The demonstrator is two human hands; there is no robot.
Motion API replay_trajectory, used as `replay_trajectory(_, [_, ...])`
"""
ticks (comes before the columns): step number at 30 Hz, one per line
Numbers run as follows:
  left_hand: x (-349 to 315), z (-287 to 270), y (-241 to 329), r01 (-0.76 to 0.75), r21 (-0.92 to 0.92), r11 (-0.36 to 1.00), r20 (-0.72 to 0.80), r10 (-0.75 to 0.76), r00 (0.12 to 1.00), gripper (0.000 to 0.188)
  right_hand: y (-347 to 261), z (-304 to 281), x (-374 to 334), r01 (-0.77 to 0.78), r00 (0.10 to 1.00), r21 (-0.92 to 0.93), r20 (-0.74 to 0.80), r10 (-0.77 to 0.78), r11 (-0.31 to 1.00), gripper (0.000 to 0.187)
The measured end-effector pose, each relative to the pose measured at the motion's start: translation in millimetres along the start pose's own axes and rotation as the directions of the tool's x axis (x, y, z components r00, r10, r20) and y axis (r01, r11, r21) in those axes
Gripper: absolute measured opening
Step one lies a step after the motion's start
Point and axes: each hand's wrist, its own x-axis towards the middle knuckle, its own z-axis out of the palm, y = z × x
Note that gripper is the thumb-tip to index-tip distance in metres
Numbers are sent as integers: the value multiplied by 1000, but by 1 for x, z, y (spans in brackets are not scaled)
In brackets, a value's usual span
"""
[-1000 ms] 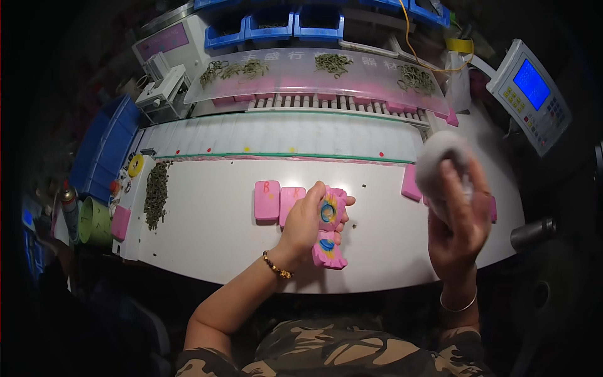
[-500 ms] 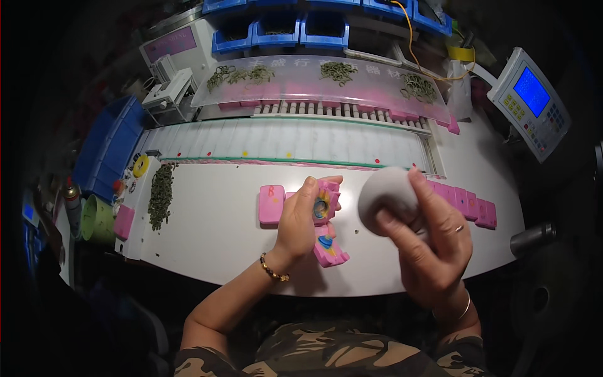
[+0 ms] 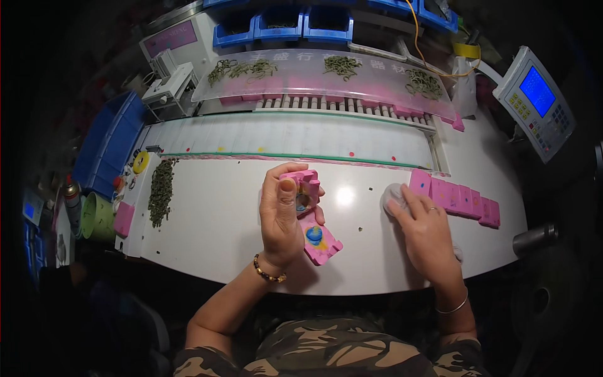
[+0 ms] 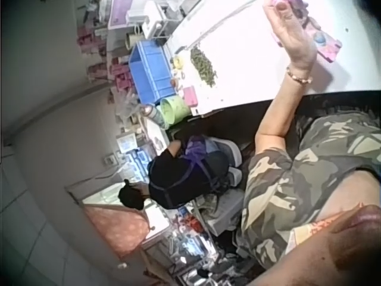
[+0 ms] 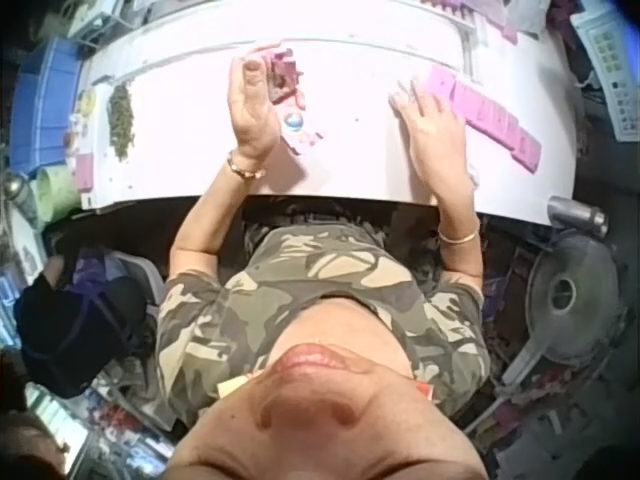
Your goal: Placing decorative elements like metal loops and dried flakes into pink molds.
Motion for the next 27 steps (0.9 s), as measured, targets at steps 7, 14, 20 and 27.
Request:
replay_trajectory(7, [-4,15,2,72,-205,976,-11,-76,997,44,-63,6,6,295,938,710,-342,-53,640,40])
replay_trajectory(14, [-16,8,-1,17,-55,998,117,-10,993,35,-56,8,14,461,803,420,-573,-165,782,29])
replay_trajectory(20, [-22,3,2,-64,178,982,269,14,963,23,-50,8,15,469,770,317,-603,-206,825,26])
replay_trajectory(27, [-31,-1,5,-178,280,943,317,84,945,29,-56,6,18,198,930,756,-346,125,624,29])
